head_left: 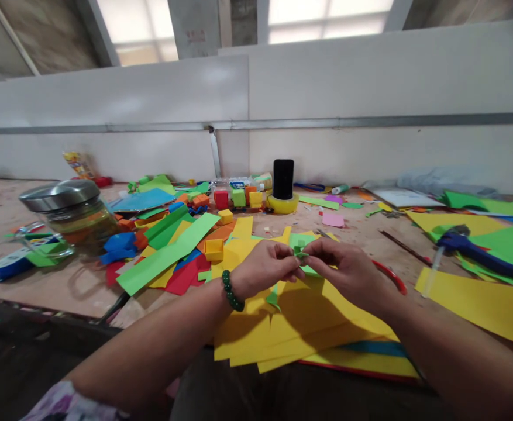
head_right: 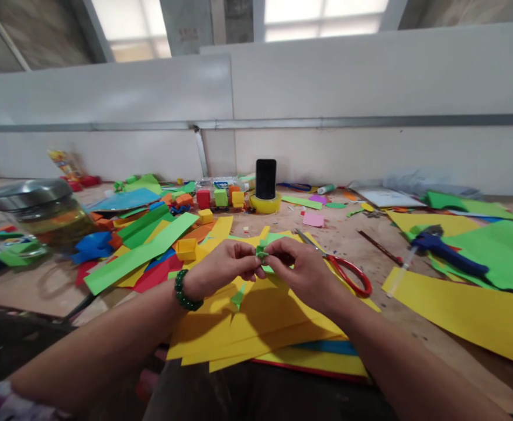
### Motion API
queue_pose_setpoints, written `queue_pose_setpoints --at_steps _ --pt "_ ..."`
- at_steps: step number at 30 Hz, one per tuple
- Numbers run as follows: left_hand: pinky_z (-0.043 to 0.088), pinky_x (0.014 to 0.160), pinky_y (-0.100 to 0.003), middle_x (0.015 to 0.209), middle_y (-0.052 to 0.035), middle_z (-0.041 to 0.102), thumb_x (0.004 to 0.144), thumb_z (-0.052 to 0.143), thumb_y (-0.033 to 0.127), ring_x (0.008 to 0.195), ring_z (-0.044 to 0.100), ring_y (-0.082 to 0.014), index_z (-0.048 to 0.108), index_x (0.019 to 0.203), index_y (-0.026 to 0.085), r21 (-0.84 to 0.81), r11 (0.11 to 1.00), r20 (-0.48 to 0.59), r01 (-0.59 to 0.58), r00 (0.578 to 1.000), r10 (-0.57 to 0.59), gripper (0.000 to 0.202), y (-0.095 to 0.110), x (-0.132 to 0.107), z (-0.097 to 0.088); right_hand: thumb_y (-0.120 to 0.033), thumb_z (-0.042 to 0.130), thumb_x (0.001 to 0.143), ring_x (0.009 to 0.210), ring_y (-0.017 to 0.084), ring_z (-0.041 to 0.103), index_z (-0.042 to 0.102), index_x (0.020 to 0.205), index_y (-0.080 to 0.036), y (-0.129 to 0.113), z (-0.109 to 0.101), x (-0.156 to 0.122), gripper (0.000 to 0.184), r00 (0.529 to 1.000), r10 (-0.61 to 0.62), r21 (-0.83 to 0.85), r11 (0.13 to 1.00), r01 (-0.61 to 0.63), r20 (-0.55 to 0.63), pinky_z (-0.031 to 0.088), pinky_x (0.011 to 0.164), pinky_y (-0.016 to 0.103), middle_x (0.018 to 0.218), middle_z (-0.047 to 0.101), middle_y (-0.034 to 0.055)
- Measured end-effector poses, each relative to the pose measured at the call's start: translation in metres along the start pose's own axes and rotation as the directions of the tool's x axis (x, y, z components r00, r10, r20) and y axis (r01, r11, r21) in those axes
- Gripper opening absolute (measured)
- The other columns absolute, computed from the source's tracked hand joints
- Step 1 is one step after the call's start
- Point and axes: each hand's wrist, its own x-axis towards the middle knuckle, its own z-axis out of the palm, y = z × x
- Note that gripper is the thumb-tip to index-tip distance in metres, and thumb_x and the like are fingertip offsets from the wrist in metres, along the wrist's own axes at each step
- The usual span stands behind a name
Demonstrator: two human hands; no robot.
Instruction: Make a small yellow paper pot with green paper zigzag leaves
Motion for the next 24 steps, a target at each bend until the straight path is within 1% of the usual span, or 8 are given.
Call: queue_pose_setpoints --at_steps 3,5,7,11,16,20,22,24 --pt "0.043 0.056 -0.017 0.06 -0.0018 0.064 0.074 0.053 0.01 0.052 0.052 -0.0059 0.063 0.064 0.01 0.06 0.997 -0.013 -0.056 0.998 0.057 0.014 -0.004 0.002 0.0 -0.02 0.055 0.084 0.057 0.011 0.057 0.063 0.077 -0.019 0.002 0.002 -0.001 0.011 0.999 -0.047 -0.039 0.998 0.046 -0.025 0.045 0.05 0.021 0.066 0.063 -0.0004" --pt "0.045 0.057 -0.018 0.061 -0.002 0.065 0.075 0.053 0.011 0.054 0.054 -0.0072 0.064 0.067 0.011 0.087 0.992 -0.017 -0.088 0.996 0.09 0.014 -0.008 0.003 0.0 -0.016 0.054 0.084 0.06 0.012 0.056 0.061 0.077 -0.019 0.006 0.005 -0.003 0.01 0.991 -0.112 -0.145 0.984 0.101 -0.067 0.045 0.053 0.022 0.068 0.062 -0.0001" --pt "0.047 0.058 -0.019 0.062 -0.0022 0.065 0.076 0.052 0.013 0.055 0.055 -0.0082 0.065 0.069 0.011 0.123 0.986 -0.013 -0.116 0.993 0.118 0.014 -0.012 0.005 0.001 -0.016 0.052 0.085 0.065 0.014 0.057 0.059 0.081 -0.019 0.009 0.007 -0.006 0.009 0.984 -0.166 -0.27 0.952 0.143 -0.062 0.046 0.058 0.025 0.073 0.062 0.0014" --pt "0.047 0.058 -0.02 0.063 -0.0029 0.066 0.076 0.049 0.013 0.055 0.056 -0.0094 0.065 0.07 0.011 0.231 0.96 -0.02 -0.161 0.985 0.17 0.017 -0.018 0.007 0.001 -0.02 0.048 0.09 0.07 0.016 0.059 0.059 0.087 -0.018 0.008 0.007 -0.009 0.012 0.969 -0.247 -0.516 0.829 0.214 0.005 0.043 0.06 0.027 0.08 0.062 0.0046" --pt "0.046 0.055 -0.019 0.061 -0.0023 0.065 0.073 0.046 0.009 0.055 0.056 -0.0101 0.063 0.067 0.012 0.302 0.939 -0.047 -0.167 0.981 0.189 0.019 -0.019 0.006 0.001 -0.02 0.048 0.091 0.064 0.016 0.058 0.06 0.083 -0.017 0.0 0.009 -0.009 0.015 0.922 -0.386 -0.698 0.66 0.276 -0.001 0.036 0.056 0.029 0.073 0.061 0.0036" --pt "0.045 0.055 -0.018 0.058 -0.0009 0.063 0.073 0.047 0.008 0.054 0.055 -0.009 0.06 0.062 0.012 0.227 0.963 -0.044 -0.142 0.987 0.156 0.018 -0.017 0.006 0.003 -0.015 0.049 0.089 0.062 0.018 0.054 0.06 0.079 -0.016 -0.005 0.014 -0.011 0.015 0.882 -0.469 -0.763 0.555 0.332 0.042 0.036 0.056 0.031 0.069 0.059 0.0049" --pt "0.044 0.054 -0.017 0.055 -0.0002 0.061 0.073 0.047 0.007 0.052 0.054 -0.0079 0.058 0.058 0.012 0.142 0.986 -0.05 -0.091 0.994 0.099 0.019 -0.015 0.006 0.004 -0.014 0.049 0.089 0.062 0.019 0.053 0.06 0.076 -0.016 -0.005 0.015 -0.011 0.017 0.871 -0.485 -0.78 0.512 0.359 0.083 0.037 0.057 0.032 0.067 0.057 0.0059" --pt "0.042 0.052 -0.016 0.052 0.0003 0.059 0.073 0.047 0.007 0.049 0.052 -0.0065 0.055 0.054 0.012 0.076 0.997 -0.051 -0.023 0.998 0.027 0.021 -0.013 0.006 0.004 -0.013 0.047 0.089 0.062 0.02 0.051 0.059 0.073 -0.016 -0.003 0.014 -0.01 0.02 0.856 -0.494 -0.766 0.487 0.42 0.155 0.037 0.056 0.032 0.066 0.056 0.0063"
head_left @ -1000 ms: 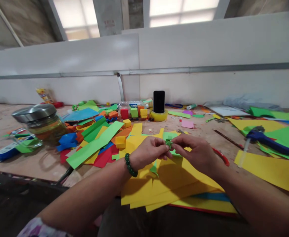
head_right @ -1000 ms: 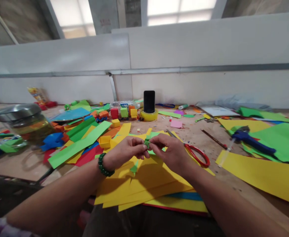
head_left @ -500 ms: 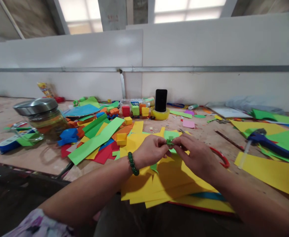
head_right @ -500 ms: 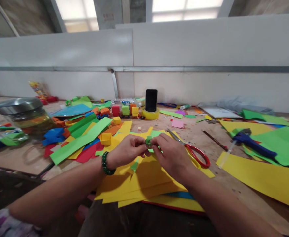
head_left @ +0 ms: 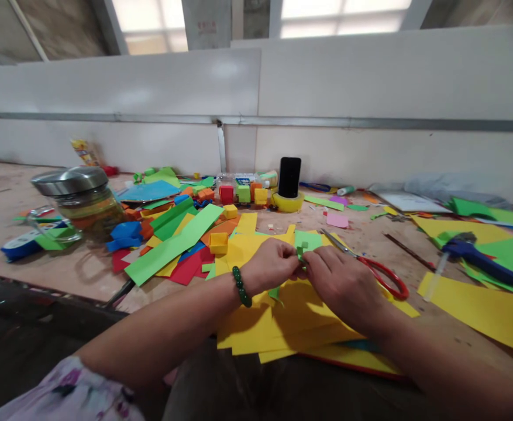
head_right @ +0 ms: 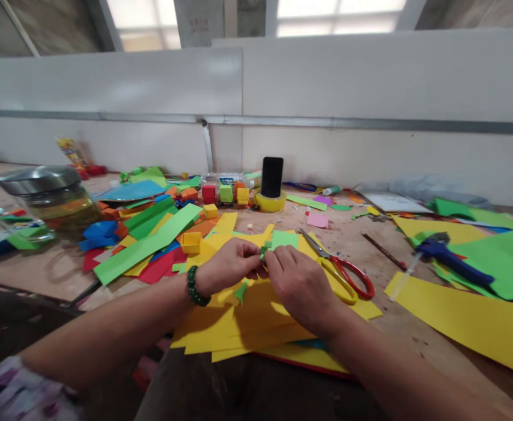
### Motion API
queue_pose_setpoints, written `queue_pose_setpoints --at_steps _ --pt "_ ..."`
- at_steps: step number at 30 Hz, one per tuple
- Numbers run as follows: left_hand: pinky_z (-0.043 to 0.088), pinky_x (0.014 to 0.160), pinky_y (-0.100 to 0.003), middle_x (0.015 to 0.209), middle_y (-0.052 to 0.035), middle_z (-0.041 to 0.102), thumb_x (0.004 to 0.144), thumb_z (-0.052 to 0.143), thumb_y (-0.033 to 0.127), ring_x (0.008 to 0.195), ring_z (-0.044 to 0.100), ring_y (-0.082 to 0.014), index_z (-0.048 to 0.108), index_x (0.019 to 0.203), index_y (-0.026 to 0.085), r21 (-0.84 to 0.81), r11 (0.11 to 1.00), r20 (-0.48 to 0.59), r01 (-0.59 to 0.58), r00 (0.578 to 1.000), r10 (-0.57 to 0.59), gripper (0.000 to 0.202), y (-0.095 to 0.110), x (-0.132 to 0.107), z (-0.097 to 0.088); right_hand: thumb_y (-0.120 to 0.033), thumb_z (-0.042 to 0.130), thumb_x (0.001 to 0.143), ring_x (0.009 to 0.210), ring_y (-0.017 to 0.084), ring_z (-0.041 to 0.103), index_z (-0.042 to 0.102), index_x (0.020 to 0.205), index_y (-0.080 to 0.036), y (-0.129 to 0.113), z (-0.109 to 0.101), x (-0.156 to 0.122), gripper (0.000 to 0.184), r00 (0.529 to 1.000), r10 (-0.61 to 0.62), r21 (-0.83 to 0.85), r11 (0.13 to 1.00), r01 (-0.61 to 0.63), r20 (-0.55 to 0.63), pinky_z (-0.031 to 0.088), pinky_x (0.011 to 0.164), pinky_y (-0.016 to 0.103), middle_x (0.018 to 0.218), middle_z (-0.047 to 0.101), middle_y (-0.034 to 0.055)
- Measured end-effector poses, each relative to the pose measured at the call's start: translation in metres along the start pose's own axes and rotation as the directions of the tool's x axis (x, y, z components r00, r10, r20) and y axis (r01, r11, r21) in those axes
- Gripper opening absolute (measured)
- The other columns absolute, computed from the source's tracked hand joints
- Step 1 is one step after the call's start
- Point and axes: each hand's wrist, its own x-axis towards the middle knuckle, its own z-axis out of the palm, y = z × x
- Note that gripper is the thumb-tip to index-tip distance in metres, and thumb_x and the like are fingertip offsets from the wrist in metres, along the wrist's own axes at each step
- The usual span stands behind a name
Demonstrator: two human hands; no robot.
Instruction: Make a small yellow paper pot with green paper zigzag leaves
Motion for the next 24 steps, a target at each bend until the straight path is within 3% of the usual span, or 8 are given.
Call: queue_pose_setpoints --at_steps 4,8,11,19,24 --pt "0.041 0.05 -0.016 0.052 -0.0002 0.06 0.072 0.05 0.01 0.046 0.049 -0.0056 0.055 0.054 0.012 -0.018 0.998 0.03 0.058 0.998 -0.058 0.019 0.001 0.001 -0.004 -0.012 0.046 0.09 0.068 0.019 0.055 0.062 0.083 -0.015 0.009 0.003 -0.002 0.018 0.996 -0.086 0.183 0.98 0.085 -0.004 0.043 0.061 0.032 0.073 0.061 0.0071" --pt "0.042 0.052 -0.019 0.053 -0.001 0.061 0.069 0.048 0.013 0.049 0.052 -0.0089 0.06 0.058 0.012 0.189 0.978 0.04 -0.086 0.996 0.08 0.017 -0.005 0.002 -0.006 -0.014 0.053 0.088 0.074 0.019 0.06 0.064 0.091 -0.017 0.013 0.003 -0.004 0.012 0.998 0.014 0.276 0.961 0.003 -0.059 0.048 0.065 0.031 0.08 0.066 0.007" --pt "0.041 0.051 -0.019 0.055 -0.0025 0.063 0.07 0.045 0.014 0.052 0.054 -0.0105 0.06 0.058 0.013 0.316 0.936 0.041 -0.152 0.988 0.146 0.019 -0.007 0.0 -0.006 -0.013 0.054 0.087 0.075 0.019 0.061 0.064 0.089 -0.016 0.012 0.003 -0.005 0.011 0.997 0.009 0.332 0.943 0.019 -0.081 0.05 0.066 0.032 0.081 0.066 0.0078" --pt "0.042 0.052 -0.019 0.06 -0.0022 0.063 0.074 0.044 0.012 0.054 0.055 -0.0103 0.056 0.061 0.014 0.23 0.949 -0.031 -0.216 0.973 0.229 0.018 -0.004 -0.002 -0.005 -0.014 0.059 0.086 0.078 0.015 0.065 0.064 0.098 -0.02 0.009 0.01 -0.006 0.014 0.962 0.256 0.528 0.833 -0.168 -0.098 0.055 0.07 0.028 0.088 0.067 0.0051" --pt "0.045 0.056 -0.021 0.062 -0.0021 0.064 0.077 0.046 0.014 0.056 0.055 -0.0104 0.059 0.065 0.014 0.185 0.945 -0.025 -0.271 0.96 0.28 0.017 -0.009 -0.001 -0.003 -0.013 0.06 0.085 0.075 0.015 0.066 0.067 0.095 -0.023 0.008 0.008 -0.006 0.016 0.946 0.299 0.582 0.795 -0.174 -0.126 0.055 0.066 0.027 0.085 0.067 0.0035"
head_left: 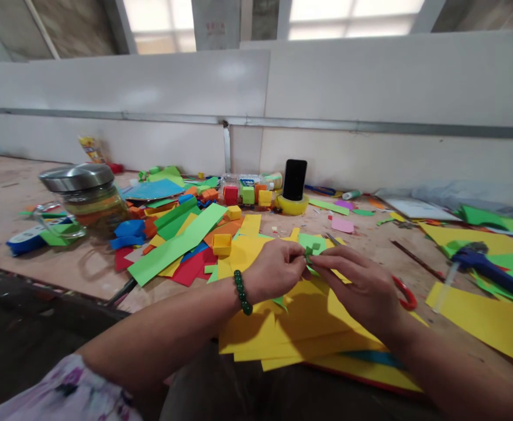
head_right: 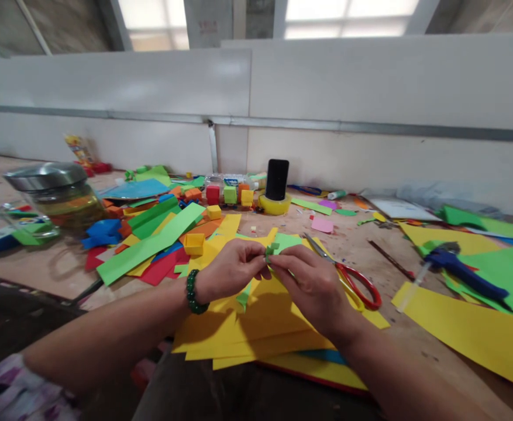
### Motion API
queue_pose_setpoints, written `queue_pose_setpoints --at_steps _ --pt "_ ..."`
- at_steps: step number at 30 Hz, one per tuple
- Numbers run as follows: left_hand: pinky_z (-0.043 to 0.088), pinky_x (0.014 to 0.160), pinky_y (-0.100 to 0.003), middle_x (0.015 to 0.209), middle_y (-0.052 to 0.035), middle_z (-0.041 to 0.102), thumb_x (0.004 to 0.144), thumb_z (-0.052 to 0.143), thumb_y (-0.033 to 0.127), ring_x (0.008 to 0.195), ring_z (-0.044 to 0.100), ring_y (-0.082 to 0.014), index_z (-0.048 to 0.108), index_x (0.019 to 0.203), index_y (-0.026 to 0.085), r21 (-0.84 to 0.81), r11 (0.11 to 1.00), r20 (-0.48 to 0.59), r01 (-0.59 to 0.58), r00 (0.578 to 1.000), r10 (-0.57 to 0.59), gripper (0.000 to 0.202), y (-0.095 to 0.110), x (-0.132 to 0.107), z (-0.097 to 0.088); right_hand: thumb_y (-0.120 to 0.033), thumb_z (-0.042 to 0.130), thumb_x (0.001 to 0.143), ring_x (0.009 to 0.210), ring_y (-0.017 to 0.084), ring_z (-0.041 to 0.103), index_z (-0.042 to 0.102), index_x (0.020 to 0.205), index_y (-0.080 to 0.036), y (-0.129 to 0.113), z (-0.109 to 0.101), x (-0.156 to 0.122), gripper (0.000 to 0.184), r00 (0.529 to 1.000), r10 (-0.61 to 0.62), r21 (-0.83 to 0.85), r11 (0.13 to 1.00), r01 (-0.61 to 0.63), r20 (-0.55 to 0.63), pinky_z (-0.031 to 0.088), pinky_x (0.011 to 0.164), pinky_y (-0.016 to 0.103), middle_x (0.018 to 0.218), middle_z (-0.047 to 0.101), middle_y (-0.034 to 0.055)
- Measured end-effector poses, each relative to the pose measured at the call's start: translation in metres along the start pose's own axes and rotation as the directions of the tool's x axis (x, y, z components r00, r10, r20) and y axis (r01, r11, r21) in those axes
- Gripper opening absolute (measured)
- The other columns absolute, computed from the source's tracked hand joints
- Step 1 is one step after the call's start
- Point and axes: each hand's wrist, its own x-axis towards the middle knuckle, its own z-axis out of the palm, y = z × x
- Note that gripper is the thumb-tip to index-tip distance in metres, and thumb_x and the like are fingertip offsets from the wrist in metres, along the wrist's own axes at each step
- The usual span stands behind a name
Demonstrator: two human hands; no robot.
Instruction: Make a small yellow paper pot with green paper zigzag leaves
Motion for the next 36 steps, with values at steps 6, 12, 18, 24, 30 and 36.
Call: queue_pose_setpoints --at_steps 6,12,18,24,30,36 --pt "0.047 0.059 -0.02 0.061 -0.0002 0.059 0.08 0.047 0.01 0.058 0.056 -0.0086 0.055 0.064 0.014 -0.217 0.976 0.014 0.01 1.0 -0.007 0.019 0.01 -0.003 0.004 -0.007 0.061 0.082 0.076 0.016 0.062 0.065 0.1 -0.023 0.0 -0.002 -0.002 0.025 0.995 -0.078 0.008 0.997 0.079 -0.057 0.053 0.068 0.03 0.084 0.065 0.0037" --pt "0.049 0.064 -0.02 0.062 -0.0006 0.06 0.081 0.052 0.009 0.06 0.057 -0.0077 0.059 0.066 0.011 -0.334 0.94 0.124 0.077 0.992 -0.037 0.016 0.021 -0.005 -0.005 -0.004 0.055 0.084 0.077 0.017 0.056 0.06 0.112 -0.024 0.001 -0.009 0.0 0.035 0.978 -0.205 -0.006 0.979 0.205 0.03 0.051 0.069 0.033 0.086 0.063 0.0049" --pt "0.049 0.065 -0.022 0.065 -0.0019 0.062 0.081 0.053 0.011 0.06 0.057 -0.0084 0.059 0.067 0.011 -0.366 0.926 0.165 0.094 0.986 -0.035 0.015 0.017 -0.004 -0.008 -0.001 0.054 0.083 0.078 0.018 0.052 0.057 0.115 -0.024 0.001 -0.011 0.0 0.04 0.972 -0.233 -0.039 0.971 0.234 0.041 0.05 0.07 0.033 0.087 0.061 0.0057" --pt "0.046 0.064 -0.021 0.064 -0.0014 0.061 0.078 0.056 0.013 0.063 0.055 -0.0089 0.061 0.069 0.011 -0.41 0.907 0.182 0.091 0.983 -0.016 0.011 0.013 -0.001 -0.011 -0.003 0.054 0.083 0.076 0.018 0.053 0.063 0.108 -0.021 0.001 -0.01 0.0 0.033 0.973 -0.225 -0.115 0.967 0.229 0.046 0.049 0.068 0.032 0.083 0.061 0.006" --pt "0.044 0.066 -0.023 0.067 -0.0028 0.063 0.065 0.058 0.016 0.065 0.055 -0.0106 0.063 0.07 0.012 -0.481 0.865 0.238 0.142 0.971 -0.028 0.008 0.014 0.0 -0.018 -0.009 0.063 0.081 0.08 0.016 0.059 0.062 0.103 -0.02 0.005 -0.006 0.001 0.025 0.992 -0.111 -0.072 0.992 0.107 -0.062 0.05 0.07 0.029 0.087 0.061 0.0044" --pt "0.043 0.07 -0.027 0.069 -0.0039 0.064 0.063 0.06 0.02 0.067 0.055 -0.0132 0.065 0.07 0.013 -0.397 0.908 0.282 0.132 0.959 -0.016 0.011 0.012 0.002 -0.017 -0.014 0.064 0.082 0.075 0.014 0.059 0.058 0.086 -0.02 0.003 -0.004 0.005 0.009 0.995 0.084 0.056 0.995 -0.081 -0.062 0.051 0.067 0.026 0.079 0.059 0.0008"
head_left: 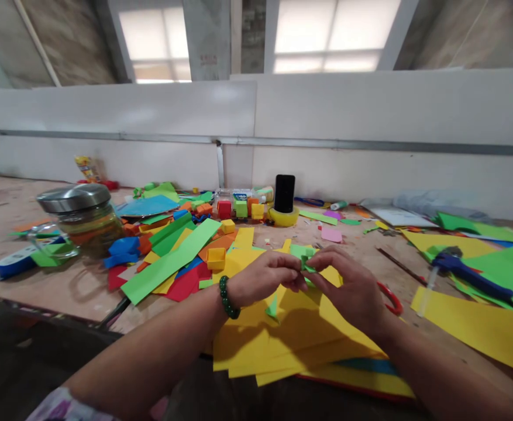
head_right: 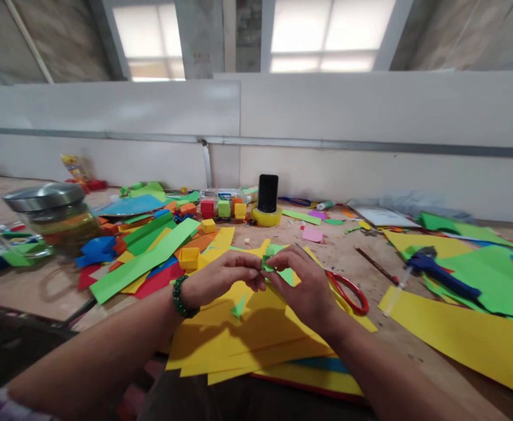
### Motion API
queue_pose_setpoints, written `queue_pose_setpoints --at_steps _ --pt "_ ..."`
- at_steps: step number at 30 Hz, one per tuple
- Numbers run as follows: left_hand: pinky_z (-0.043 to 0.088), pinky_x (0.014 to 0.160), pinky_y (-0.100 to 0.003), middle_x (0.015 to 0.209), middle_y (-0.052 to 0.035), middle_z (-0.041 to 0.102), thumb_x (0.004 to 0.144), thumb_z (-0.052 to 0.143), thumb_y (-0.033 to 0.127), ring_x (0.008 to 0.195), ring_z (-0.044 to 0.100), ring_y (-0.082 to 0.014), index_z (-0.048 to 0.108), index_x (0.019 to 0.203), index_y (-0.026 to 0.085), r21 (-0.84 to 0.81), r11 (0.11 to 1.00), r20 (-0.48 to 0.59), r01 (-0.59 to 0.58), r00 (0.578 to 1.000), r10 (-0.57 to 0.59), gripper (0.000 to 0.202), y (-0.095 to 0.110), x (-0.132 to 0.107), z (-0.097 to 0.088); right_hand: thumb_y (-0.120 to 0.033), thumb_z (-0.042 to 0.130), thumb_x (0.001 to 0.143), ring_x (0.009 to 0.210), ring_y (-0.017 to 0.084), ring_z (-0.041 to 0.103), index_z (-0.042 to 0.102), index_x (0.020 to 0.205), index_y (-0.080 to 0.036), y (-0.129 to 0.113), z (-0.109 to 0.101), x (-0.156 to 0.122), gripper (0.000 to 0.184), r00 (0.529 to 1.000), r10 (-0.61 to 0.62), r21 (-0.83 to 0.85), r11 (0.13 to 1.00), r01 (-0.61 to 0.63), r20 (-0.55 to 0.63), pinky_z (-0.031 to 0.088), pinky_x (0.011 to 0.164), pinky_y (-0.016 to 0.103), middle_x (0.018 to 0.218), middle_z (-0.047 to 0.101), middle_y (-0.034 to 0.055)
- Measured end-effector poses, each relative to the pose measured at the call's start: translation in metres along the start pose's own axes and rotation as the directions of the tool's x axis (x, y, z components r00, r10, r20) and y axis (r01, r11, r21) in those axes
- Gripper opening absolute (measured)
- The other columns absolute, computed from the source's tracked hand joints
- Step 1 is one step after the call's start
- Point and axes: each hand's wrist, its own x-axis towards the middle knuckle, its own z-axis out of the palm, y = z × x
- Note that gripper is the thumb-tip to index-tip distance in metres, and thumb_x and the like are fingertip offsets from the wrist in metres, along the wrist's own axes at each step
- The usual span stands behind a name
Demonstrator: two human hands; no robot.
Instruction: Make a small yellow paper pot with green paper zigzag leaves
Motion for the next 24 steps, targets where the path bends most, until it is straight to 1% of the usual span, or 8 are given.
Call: queue_pose_setpoints --at_steps 2,4,8,11,13,16,21,24 --pt "0.043 0.07 -0.027 0.069 -0.0043 0.064 0.063 0.06 0.022 0.067 0.055 -0.0131 0.065 0.07 0.013 -0.024 1.0 -0.005 0.016 1.0 -0.016 0.012 -0.002 0.001 0.0 -0.014 0.063 0.084 0.078 0.014 0.059 0.059 0.09 -0.019 0.001 -0.001 0.0 0.009 0.998 -0.043 -0.035 0.998 0.045 0.034 0.051 0.069 0.027 0.083 0.059 0.0022" --pt "0.043 0.069 -0.026 0.071 -0.0046 0.065 0.063 0.061 0.022 0.065 0.055 -0.0123 0.066 0.071 0.013 -0.071 0.997 -0.008 0.041 0.999 -0.041 0.014 -0.004 0.001 0.001 -0.013 0.061 0.085 0.082 0.015 0.059 0.06 0.095 -0.018 0.001 -0.004 0.0 0.011 0.99 -0.123 -0.109 0.986 0.13 0.062 0.05 0.072 0.028 0.087 0.06 0.0045" --pt "0.041 0.065 -0.023 0.073 -0.0042 0.064 0.059 0.064 0.019 0.062 0.054 -0.0101 0.068 0.074 0.012 -0.203 0.975 -0.005 0.087 0.996 -0.09 0.017 -0.006 0.001 0.002 -0.012 0.057 0.087 0.08 0.019 0.057 0.062 0.094 -0.013 -0.002 -0.009 0.004 0.009 0.957 -0.254 -0.281 0.917 0.285 0.143 0.05 0.071 0.032 0.084 0.061 0.0085" --pt "0.04 0.063 -0.022 0.072 -0.0043 0.063 0.059 0.066 0.018 0.06 0.054 -0.009 0.068 0.075 0.011 -0.319 0.941 0.001 0.113 0.993 -0.119 0.018 -0.008 0.0 0.002 -0.011 0.055 0.087 0.078 0.021 0.056 0.064 0.092 -0.012 -0.004 -0.012 0.006 0.01 0.927 -0.31 -0.353 0.86 0.368 0.211 0.049 0.07 0.034 0.083 0.062 0.0102" --pt "0.039 0.061 -0.022 0.07 -0.0037 0.061 0.059 0.068 0.019 0.059 0.052 -0.0081 0.068 0.077 0.009 -0.391 0.912 0.011 0.126 0.991 -0.132 0.02 -0.009 0.001 0.003 -0.011 0.054 0.088 0.081 0.022 0.055 0.064 0.095 -0.01 -0.005 -0.012 0.006 0.013 0.921 -0.313 -0.373 0.846 0.382 0.234 0.049 0.072 0.035 0.084 0.062 0.0115" --pt "0.037 0.059 -0.02 0.069 -0.0027 0.059 0.059 0.07 0.018 0.059 0.051 -0.0068 0.067 0.077 0.009 -0.47 0.874 0.013 0.123 0.991 -0.132 0.021 -0.011 0.003 0.005 -0.009 0.051 0.089 0.081 0.022 0.054 0.064 0.097 -0.008 -0.005 -0.011 0.005 0.016 0.929 -0.288 -0.382 0.851 0.36 0.233 0.049 0.073 0.036 0.084 0.062 0.012" --pt "0.038 0.06 -0.02 0.074 -0.0037 0.061 0.058 0.071 0.016 0.064 0.052 -0.0074 0.067 0.076 0.009 -0.453 0.887 0.006 0.089 0.995 -0.096 0.019 -0.012 0.003 0.008 -0.005 0.044 0.089 0.071 0.019 0.051 0.065 0.088 -0.011 -0.004 -0.011 0.007 0.022 0.93 -0.288 -0.331 0.876 0.352 0.228 0.048 0.066 0.034 0.073 0.06 0.0083" --pt "0.039 0.061 -0.019 0.073 -0.0031 0.061 0.06 0.072 0.017 0.063 0.053 -0.007 0.067 0.078 0.009 -0.449 0.891 -0.013 0.074 0.996 -0.09 0.021 -0.013 0.003 0.009 -0.007 0.046 0.089 0.077 0.02 0.053 0.066 0.091 -0.013 -0.001 -0.01 0.006 0.02 0.943 -0.235 -0.282 0.912 0.298 0.237 0.049 0.071 0.036 0.077 0.062 0.0084"
